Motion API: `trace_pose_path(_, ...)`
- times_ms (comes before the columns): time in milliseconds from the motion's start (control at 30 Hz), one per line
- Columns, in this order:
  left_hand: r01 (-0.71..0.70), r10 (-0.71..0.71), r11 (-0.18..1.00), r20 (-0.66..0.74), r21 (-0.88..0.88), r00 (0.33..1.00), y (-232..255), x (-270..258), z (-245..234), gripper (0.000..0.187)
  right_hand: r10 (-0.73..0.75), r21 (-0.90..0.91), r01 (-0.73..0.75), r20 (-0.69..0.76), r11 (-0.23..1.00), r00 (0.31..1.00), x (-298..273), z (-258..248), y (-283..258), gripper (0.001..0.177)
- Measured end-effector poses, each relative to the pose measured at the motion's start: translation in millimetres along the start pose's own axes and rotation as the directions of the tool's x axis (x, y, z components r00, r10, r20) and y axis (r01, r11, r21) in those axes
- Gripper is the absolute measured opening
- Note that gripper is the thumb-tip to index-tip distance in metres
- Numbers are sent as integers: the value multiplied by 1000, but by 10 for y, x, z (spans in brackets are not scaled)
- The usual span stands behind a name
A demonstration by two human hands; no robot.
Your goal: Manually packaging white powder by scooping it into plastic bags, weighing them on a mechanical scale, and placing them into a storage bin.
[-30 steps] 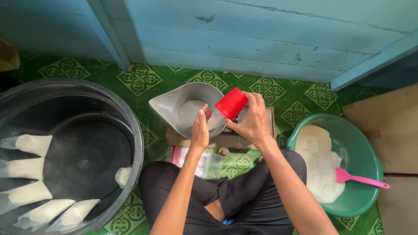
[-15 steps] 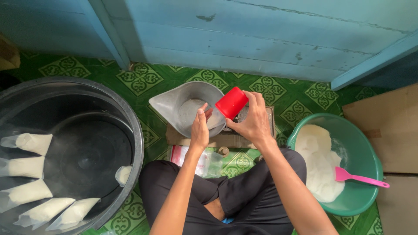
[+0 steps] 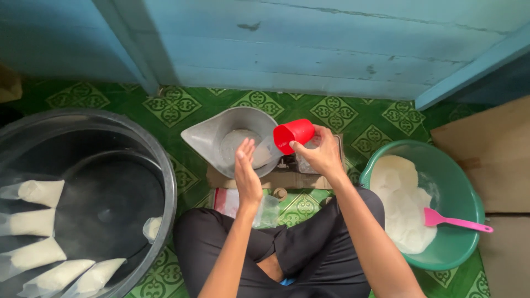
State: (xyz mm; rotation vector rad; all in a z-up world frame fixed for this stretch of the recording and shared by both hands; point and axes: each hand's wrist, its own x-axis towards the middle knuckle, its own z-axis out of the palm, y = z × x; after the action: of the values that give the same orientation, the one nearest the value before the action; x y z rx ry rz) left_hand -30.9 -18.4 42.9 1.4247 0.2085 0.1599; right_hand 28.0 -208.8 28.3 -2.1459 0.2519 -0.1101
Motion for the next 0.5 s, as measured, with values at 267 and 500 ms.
trace_pose_path(267, -144, 145, 989, -152, 16, 978, -66, -738, 462, 47, 152, 239, -156, 35, 958, 988, -147, -549, 60, 69)
trace_pose_path(500, -75, -32, 955, 354, 285, 935, -837, -1610, 884, 44, 163, 361, -131, -58, 923, 985, -411, -1495, 642, 53)
